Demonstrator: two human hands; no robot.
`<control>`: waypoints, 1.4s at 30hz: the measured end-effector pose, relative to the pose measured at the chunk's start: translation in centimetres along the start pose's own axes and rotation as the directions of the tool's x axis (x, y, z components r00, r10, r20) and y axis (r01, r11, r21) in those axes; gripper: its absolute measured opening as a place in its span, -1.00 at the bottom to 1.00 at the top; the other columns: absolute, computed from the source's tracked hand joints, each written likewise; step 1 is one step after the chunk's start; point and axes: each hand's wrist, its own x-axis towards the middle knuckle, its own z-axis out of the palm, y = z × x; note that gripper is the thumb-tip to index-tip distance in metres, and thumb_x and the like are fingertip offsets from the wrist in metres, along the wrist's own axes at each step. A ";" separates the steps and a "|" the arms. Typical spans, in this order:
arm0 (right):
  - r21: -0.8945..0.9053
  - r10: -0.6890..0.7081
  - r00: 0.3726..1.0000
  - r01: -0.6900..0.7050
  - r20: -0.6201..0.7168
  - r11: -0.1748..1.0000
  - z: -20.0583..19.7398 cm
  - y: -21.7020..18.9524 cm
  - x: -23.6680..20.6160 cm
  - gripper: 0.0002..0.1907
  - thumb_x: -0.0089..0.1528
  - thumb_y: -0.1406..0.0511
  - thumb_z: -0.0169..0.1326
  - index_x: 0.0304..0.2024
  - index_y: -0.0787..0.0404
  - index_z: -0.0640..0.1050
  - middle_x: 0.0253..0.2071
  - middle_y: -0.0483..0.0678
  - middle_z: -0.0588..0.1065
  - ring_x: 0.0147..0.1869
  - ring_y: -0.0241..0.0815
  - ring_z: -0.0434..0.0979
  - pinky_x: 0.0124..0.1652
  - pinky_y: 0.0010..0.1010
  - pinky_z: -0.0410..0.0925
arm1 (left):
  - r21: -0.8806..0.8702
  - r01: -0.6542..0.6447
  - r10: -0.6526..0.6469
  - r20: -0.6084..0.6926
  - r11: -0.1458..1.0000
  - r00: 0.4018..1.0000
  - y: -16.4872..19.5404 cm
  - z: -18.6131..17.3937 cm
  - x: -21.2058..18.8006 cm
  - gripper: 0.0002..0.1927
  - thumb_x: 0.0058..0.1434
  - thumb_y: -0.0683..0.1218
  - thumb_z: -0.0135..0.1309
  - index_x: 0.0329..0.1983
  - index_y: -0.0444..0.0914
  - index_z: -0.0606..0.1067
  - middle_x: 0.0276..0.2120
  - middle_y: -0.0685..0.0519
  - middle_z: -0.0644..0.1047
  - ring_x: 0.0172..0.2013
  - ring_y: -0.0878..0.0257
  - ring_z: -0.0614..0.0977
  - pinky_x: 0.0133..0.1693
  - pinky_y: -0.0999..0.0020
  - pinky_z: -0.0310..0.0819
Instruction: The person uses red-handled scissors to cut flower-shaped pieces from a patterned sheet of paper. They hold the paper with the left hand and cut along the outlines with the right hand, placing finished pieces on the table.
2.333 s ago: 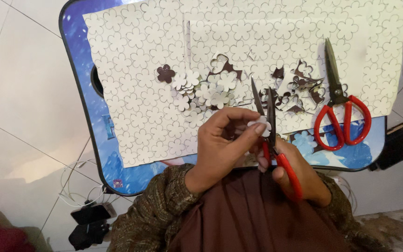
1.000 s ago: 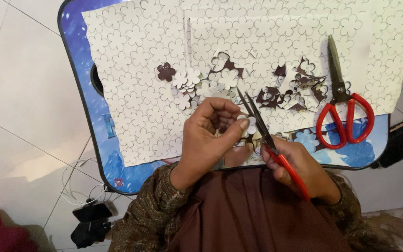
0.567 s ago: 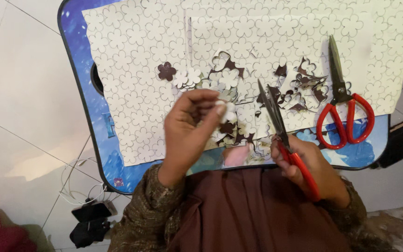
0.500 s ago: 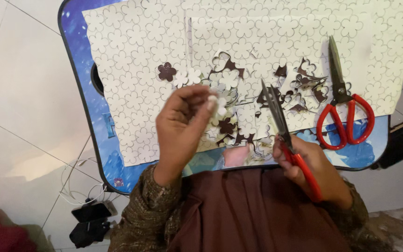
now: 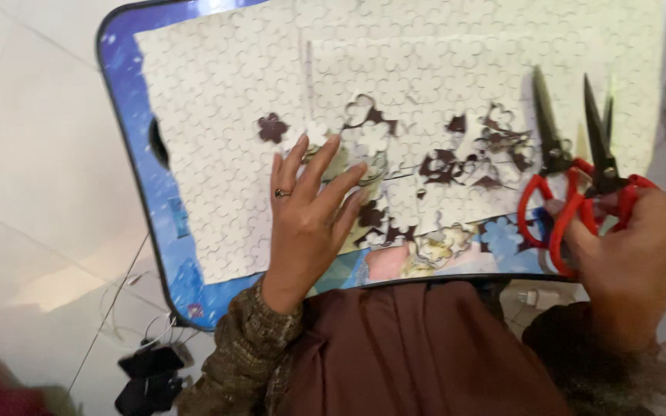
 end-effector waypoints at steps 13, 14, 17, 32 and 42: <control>0.122 0.087 0.994 -0.095 0.069 0.988 1.1 0.7 0.2 -0.47 0.11 0.20 0.47 -0.05 0.33 0.50 -0.30 0.04 0.52 -0.32 -0.09 0.54 -0.27 -0.26 0.40 | 0.052 0.020 -0.017 -0.074 0.998 0.997 -0.4 0.1 0.0 -0.43 0.36 -0.01 0.30 0.38 -0.21 0.44 0.48 -0.14 0.23 0.54 -0.22 0.04 0.48 -0.22 0.00; 0.105 0.056 0.996 -0.063 0.067 0.992 1.1 0.5 0.2 -0.47 0.10 0.20 0.47 -0.07 0.35 0.49 -0.30 0.04 0.52 -0.32 -0.09 0.54 -0.28 -0.26 0.40 | 0.012 0.026 -0.025 -0.073 1.000 0.997 -0.4 0.3 0.0 -0.43 0.38 -0.02 0.28 0.39 -0.23 0.42 0.50 -0.16 0.21 0.55 -0.25 0.02 0.47 -0.17 0.06; 0.133 0.163 0.981 -0.176 0.103 0.975 1.1 0.4 0.3 -0.47 0.12 0.21 0.47 -0.05 0.36 0.49 -0.36 0.05 0.52 -0.37 -0.12 0.52 -0.30 -0.27 0.39 | -0.003 0.028 -0.028 -0.058 1.000 0.998 -0.5 0.7 0.0 -0.42 0.40 -0.01 0.25 0.41 -0.27 0.38 0.50 -0.18 0.20 0.55 -0.28 0.01 0.48 -0.16 0.09; 0.862 0.008 0.910 -0.396 0.415 0.318 -2.4 2.4 2.4 -0.69 0.16 0.46 0.15 -0.07 0.26 0.39 -0.13 0.02 0.48 -0.07 -0.24 0.51 -0.09 -0.47 0.39 | -0.114 0.168 -0.179 -0.100 0.979 0.979 -1.8 0.6 0.8 -0.44 0.52 0.04 -0.04 0.49 -0.30 0.27 0.52 -0.21 0.20 0.57 -0.25 0.07 0.51 -0.16 -0.02; 0.918 -0.008 0.934 -0.354 0.358 -0.180 -0.9 4.4 2.6 -0.66 0.18 0.41 0.17 -0.01 0.29 0.42 -0.13 0.05 0.49 -0.14 -0.19 0.49 -0.18 -0.42 0.36 | -0.085 0.177 -0.183 -0.076 0.981 0.980 -1.6 0.7 1.1 -0.45 0.50 0.04 -0.01 0.47 -0.29 0.30 0.48 -0.21 0.26 0.54 -0.24 0.10 0.48 -0.15 0.02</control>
